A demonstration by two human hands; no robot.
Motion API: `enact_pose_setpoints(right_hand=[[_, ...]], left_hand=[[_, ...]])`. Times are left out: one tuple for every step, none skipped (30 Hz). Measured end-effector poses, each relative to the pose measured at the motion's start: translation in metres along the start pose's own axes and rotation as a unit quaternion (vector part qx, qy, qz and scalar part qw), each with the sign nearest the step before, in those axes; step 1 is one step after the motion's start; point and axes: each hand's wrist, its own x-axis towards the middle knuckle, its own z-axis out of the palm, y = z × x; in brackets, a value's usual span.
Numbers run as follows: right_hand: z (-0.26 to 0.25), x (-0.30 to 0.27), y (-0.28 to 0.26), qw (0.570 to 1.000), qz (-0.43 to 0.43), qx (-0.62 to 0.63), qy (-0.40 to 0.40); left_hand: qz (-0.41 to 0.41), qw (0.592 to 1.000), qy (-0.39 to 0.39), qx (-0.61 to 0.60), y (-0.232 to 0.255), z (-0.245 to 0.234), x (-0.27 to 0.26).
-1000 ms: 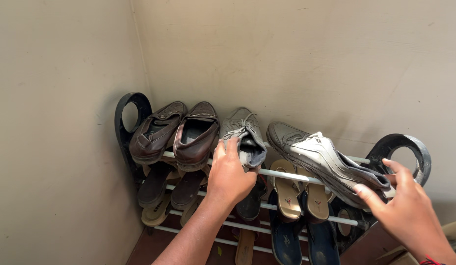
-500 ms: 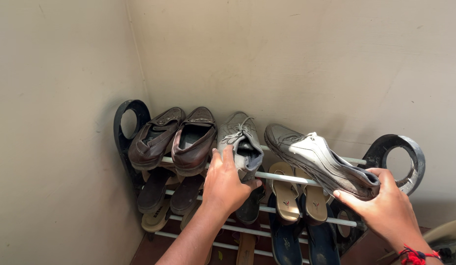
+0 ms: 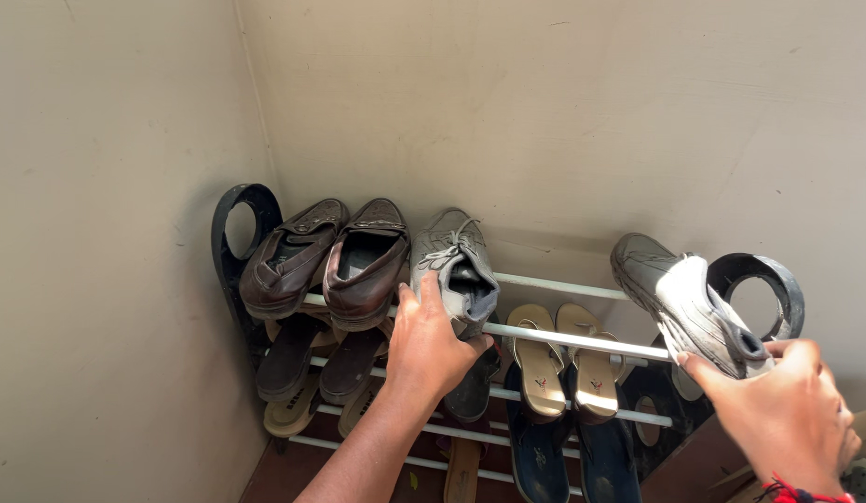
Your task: The person rearranges several pairs of shoes on a multi-tier shoe rack, moving them between shelves and repositioning them. Then, the person uses a purple cloth to wipe the exterior of a pair of brown loafers, cleaning the upper, sides, and sole before placing them back on the rack.
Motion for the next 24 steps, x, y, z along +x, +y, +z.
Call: enact_pose_setpoints(right_hand=[[0.003, -0.002, 0.001, 1.0, 0.003, 0.002, 0.0], [0.006, -0.003, 0.003, 1.0, 0.005, 0.005, 0.0], [0.009, -0.004, 0.005, 1.0, -0.012, 0.003, 0.004], [0.012, -0.003, 0.007, 1.0, -0.029, 0.001, 0.008], [0.014, -0.003, 0.008, 0.999, -0.047, -0.002, 0.014], [0.014, -0.003, 0.009, 0.999, -0.044, -0.007, 0.008], [0.014, -0.002, 0.009, 0.999, -0.041, -0.01, 0.002], [0.014, 0.0, 0.009, 0.999, -0.037, -0.013, -0.004], [0.012, 0.001, 0.01, 0.999, -0.049, -0.01, 0.014], [0.012, 0.002, 0.011, 0.998, -0.06, -0.007, 0.032], [0.01, 0.002, 0.012, 0.996, -0.07, -0.004, 0.05], [0.01, 0.002, 0.013, 0.991, -0.1, 0.015, 0.083], [0.01, 0.002, 0.013, 0.984, -0.128, 0.034, 0.115], [0.01, 0.002, 0.013, 0.975, -0.156, 0.053, 0.147], [0.011, 0.001, 0.013, 0.969, -0.175, 0.067, 0.163], [0.012, 0.001, 0.012, 0.961, -0.194, 0.08, 0.179], [0.012, 0.001, 0.012, 0.957, -0.202, 0.098, 0.183], [0.013, 0.0, 0.011, 0.953, -0.21, 0.116, 0.187], [0.012, 0.0, 0.01, 0.952, -0.207, 0.139, 0.18], [0.012, 0.0, 0.009, 0.95, -0.204, 0.162, 0.172], [0.012, -0.001, 0.007, 0.95, -0.204, 0.168, 0.169], [0.012, -0.003, 0.004, 0.949, -0.203, 0.173, 0.167], [0.012, -0.004, 0.002, 0.949, -0.203, 0.178, 0.164], [0.011, -0.005, 0.0, 0.947, -0.207, 0.19, 0.158]], left_hand=[[-0.002, 1.0, 0.0, -0.006, -0.001, 0.0, 0.0], [0.005, 1.0, 0.012, -0.007, -0.001, 0.0, 0.001], [0.011, 1.0, 0.024, -0.008, -0.001, 0.002, 0.0], [0.017, 0.999, 0.036, -0.008, -0.001, 0.004, 0.0], [0.022, 0.999, 0.045, -0.018, -0.001, 0.006, 0.0], [0.026, 0.998, 0.055, -0.028, -0.001, 0.007, 0.0], [0.031, 0.997, 0.064, -0.037, -0.002, 0.008, -0.001], [0.037, 0.996, 0.068, -0.04, -0.001, 0.009, -0.002], [0.043, 0.996, 0.071, -0.044, -0.001, 0.01, -0.003], [0.049, 0.995, 0.074, -0.047, 0.001, 0.012, -0.004], [0.05, 0.996, 0.065, -0.047, 0.002, 0.014, -0.005], [0.05, 0.996, 0.056, -0.047, 0.004, 0.015, -0.006], [0.051, 0.997, 0.046, -0.047, 0.006, 0.017, -0.007], [0.05, 0.997, 0.028, -0.05, 0.008, 0.019, -0.008], [0.049, 0.997, 0.008, -0.053, 0.011, 0.022, -0.009], [0.048, 0.997, -0.012, -0.057, 0.013, 0.025, -0.01], [0.061, 0.996, -0.006, -0.065, 0.016, 0.031, -0.012], [0.075, 0.994, -0.001, -0.073, 0.019, 0.036, -0.015], [0.089, 0.993, 0.005, -0.083, 0.022, 0.043, -0.018], [0.104, 0.991, 0.025, -0.085, 0.026, 0.05, -0.02], [0.118, 0.988, 0.045, -0.087, 0.03, 0.056, -0.021], [0.133, 0.985, 0.065, -0.089, 0.034, 0.062, -0.023], [0.154, 0.98, 0.074, -0.105, 0.037, 0.068, -0.025], [0.176, 0.973, 0.084, -0.121, 0.04, 0.073, -0.027]])
